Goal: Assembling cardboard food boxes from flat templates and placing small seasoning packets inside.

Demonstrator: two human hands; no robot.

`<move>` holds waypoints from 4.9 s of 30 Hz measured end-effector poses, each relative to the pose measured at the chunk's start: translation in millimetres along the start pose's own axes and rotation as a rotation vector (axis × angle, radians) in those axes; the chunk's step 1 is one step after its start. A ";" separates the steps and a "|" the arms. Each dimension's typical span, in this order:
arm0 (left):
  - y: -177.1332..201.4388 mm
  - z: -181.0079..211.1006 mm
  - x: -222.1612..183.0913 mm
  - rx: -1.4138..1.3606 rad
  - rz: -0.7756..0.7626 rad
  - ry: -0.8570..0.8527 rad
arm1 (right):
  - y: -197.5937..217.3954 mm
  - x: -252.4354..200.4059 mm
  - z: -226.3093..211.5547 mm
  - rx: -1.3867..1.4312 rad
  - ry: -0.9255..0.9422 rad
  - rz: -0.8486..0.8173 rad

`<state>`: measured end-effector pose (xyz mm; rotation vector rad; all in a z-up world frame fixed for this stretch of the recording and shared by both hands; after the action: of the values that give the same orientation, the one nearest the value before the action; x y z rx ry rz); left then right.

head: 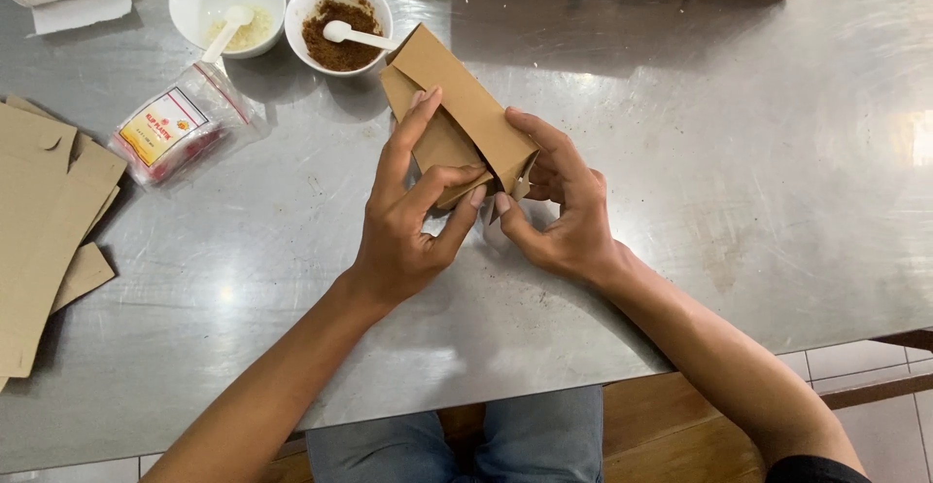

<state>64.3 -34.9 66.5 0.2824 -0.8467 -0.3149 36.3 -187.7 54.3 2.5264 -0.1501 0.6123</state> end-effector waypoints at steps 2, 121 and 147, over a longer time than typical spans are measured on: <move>-0.5 -0.5 -1.4 0.010 0.005 0.006 | -1.5 -0.1 -4.4 -0.007 0.021 -0.012; -17.9 -46.8 -17.7 -0.217 -0.143 0.519 | 373.7 22.0 257.4 -0.903 -0.434 -0.233; -19.6 -34.7 -9.5 -0.195 -0.196 0.506 | 353.6 100.8 309.9 -1.125 -0.204 -0.127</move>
<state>81.9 -45.1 30.9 0.2484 -0.2864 -0.4810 169.1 -649.4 32.5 1.4734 -0.3010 0.1204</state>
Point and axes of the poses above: each hand's wrist, its own x-axis towards the middle knuckle, its own y-axis out of the back of the hand, z = x × y, the point moved 9 cm from there along x, towards the middle knuckle, and after that the axes turned 2 degrees about -x, right-handed, at the moved point
